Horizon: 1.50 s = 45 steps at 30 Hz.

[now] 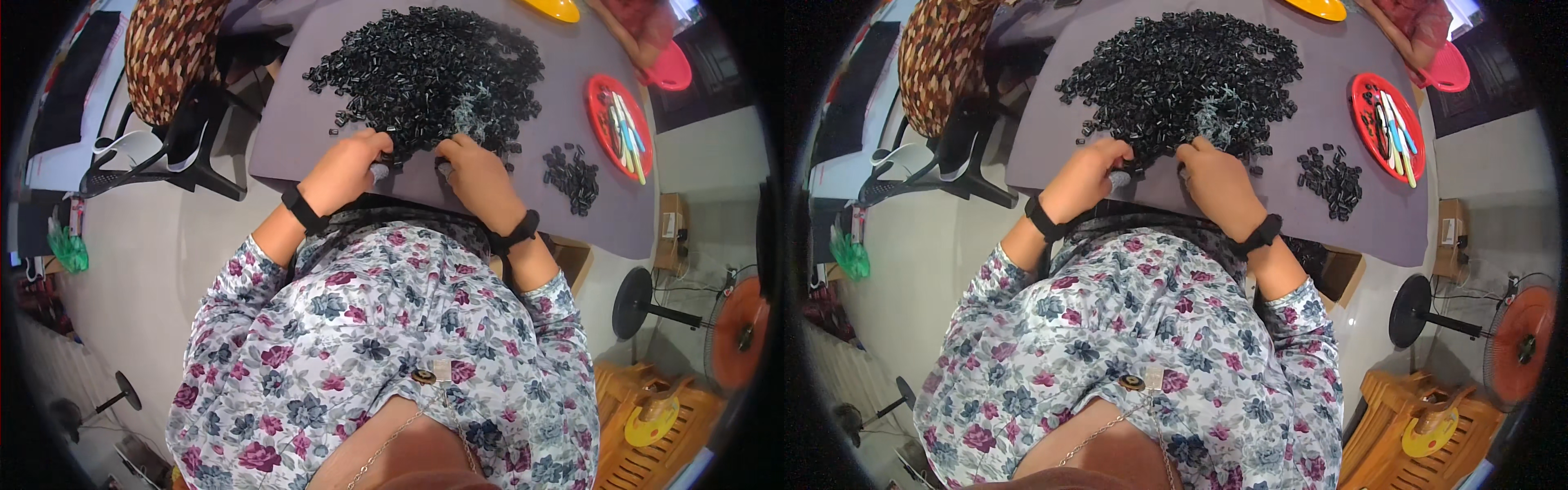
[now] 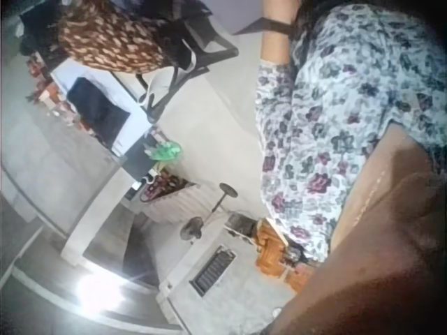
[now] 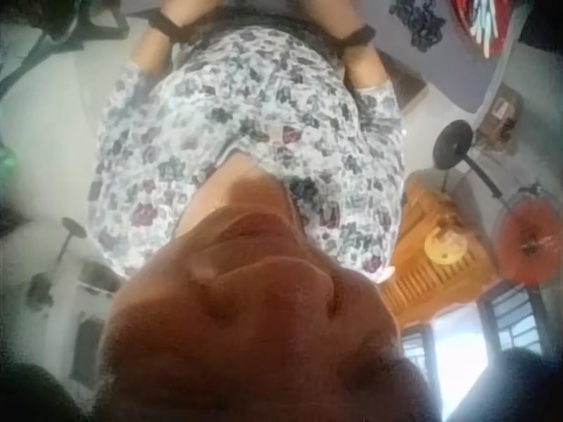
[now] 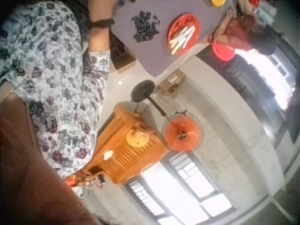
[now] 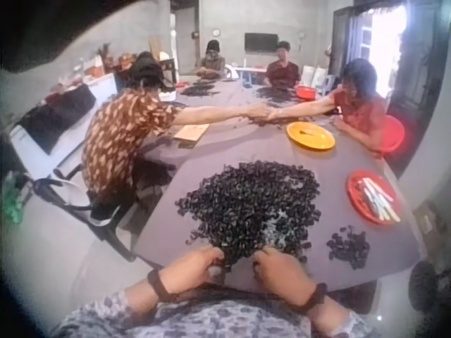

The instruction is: Sorting and inspecting small black plastic components on a table in a manufacturing facility.

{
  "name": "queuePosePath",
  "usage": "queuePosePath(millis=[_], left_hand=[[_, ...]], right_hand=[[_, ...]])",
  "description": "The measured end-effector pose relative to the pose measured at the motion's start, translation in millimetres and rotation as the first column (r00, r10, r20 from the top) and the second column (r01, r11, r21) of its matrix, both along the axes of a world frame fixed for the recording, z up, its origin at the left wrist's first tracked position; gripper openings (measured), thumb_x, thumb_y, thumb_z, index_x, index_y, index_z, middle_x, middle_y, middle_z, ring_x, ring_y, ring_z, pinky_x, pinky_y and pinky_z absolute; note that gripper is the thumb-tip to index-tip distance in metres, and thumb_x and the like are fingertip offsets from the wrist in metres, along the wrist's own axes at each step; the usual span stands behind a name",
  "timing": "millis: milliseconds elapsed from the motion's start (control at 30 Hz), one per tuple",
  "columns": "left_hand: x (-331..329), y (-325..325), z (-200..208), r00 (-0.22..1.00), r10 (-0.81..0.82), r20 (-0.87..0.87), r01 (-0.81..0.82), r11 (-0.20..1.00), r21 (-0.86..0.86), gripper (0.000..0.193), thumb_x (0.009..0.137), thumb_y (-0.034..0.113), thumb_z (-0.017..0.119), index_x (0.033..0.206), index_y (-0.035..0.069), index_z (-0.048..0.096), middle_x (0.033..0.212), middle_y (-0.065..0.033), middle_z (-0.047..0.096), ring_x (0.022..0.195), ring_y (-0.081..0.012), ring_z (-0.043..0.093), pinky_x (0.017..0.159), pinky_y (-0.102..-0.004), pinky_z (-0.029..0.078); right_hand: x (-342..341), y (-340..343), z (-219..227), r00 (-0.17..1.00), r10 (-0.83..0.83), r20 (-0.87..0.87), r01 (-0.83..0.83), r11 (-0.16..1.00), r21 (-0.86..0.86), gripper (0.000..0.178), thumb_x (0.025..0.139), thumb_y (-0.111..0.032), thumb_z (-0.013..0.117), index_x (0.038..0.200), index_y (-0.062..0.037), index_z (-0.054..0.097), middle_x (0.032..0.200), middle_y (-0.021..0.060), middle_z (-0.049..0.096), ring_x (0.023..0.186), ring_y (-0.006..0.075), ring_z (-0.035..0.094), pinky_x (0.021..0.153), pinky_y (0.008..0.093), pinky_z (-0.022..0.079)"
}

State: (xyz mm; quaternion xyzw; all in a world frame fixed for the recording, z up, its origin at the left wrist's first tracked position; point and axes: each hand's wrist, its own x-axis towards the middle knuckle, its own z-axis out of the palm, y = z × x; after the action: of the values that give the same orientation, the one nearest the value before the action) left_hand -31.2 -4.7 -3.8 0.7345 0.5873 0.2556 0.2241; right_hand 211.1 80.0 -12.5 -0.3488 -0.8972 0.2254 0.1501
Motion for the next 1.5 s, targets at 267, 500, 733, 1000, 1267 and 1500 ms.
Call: queuePosePath(millis=[267,500,733,1000,1267,1500], left_hand=[[1,10,-2,0.998,0.037,-0.055,-0.033,0.997,0.063,0.045,0.072,-0.017,0.058,0.112,0.0,0.067,0.1,-0.0199,0.065,0.099,-0.0421,0.064,0.084,-0.0471,0.052],[-1,1,-2,0.993,0.105,0.052,-0.107,0.993,0.051,0.05,0.073,-0.016,0.059,0.12,0.002,0.065,0.104,-0.0189,0.065,0.103,-0.0409,0.063,0.086,-0.0468,0.052],[35,14,-2,0.996,-0.087,0.015,0.084,0.987,0.134,0.044,0.081,-0.009,0.064,0.122,0.004,0.066,0.107,-0.015,0.066,0.094,-0.0352,0.068,0.081,-0.0437,0.055],[68,46,-18,0.955,-0.193,-0.224,0.228,0.964,0.139,0.013,0.086,0.005,0.065,0.099,0.003,0.066,0.096,-0.0148,0.065,0.085,-0.0363,0.069,0.074,-0.045,0.058],[56,30,-7,0.926,-0.216,-0.309,0.249,0.966,0.069,0.022,0.083,0.003,0.066,0.105,0.002,0.064,0.097,-0.0149,0.066,0.088,-0.0362,0.069,0.076,-0.0453,0.058],[44,19,2,0.995,-0.094,-0.026,0.093,0.995,-0.042,0.033,0.073,-0.012,0.06,0.103,-0.001,0.066,0.1,-0.017,0.069,0.093,-0.0368,0.069,0.079,-0.042,0.055]], right_hand=[[22,4,-6,0.989,-0.06,-0.136,0.051,0.996,-0.073,0.028,0.081,0.005,0.068,0.106,-0.004,0.06,0.103,0.0149,0.063,0.095,0.0388,0.066,0.08,0.0462,0.054],[29,-2,-9,0.95,-0.114,-0.29,0.063,0.981,-0.181,0.042,0.08,0.012,0.065,0.12,-0.0022,0.063,0.101,0.0137,0.063,0.084,0.0293,0.063,0.076,0.036,0.052],[40,-3,-6,0.967,-0.097,-0.235,0.064,0.988,-0.141,0.036,0.081,0.008,0.061,0.116,-0.0015,0.068,0.109,0.016,0.065,0.101,0.0373,0.067,0.086,0.0421,0.054],[37,1,3,0.978,-0.101,-0.182,0.084,0.992,-0.099,0.037,0.08,0.008,0.062,0.114,-0.0032,0.07,0.109,0.0129,0.065,0.098,0.0369,0.066,0.083,0.044,0.054],[32,-4,2,0.982,-0.109,-0.154,0.101,0.993,-0.063,0.046,0.078,0.012,0.059,0.12,-0.0055,0.069,0.104,0.0142,0.062,0.098,0.0377,0.065,0.083,0.043,0.052],[52,3,-8,0.986,-0.04,-0.162,0.041,0.999,0.003,0.037,0.081,0.006,0.065,0.115,-0.007,0.07,0.104,0.0128,0.063,0.093,0.0379,0.066,0.078,0.0451,0.054]])
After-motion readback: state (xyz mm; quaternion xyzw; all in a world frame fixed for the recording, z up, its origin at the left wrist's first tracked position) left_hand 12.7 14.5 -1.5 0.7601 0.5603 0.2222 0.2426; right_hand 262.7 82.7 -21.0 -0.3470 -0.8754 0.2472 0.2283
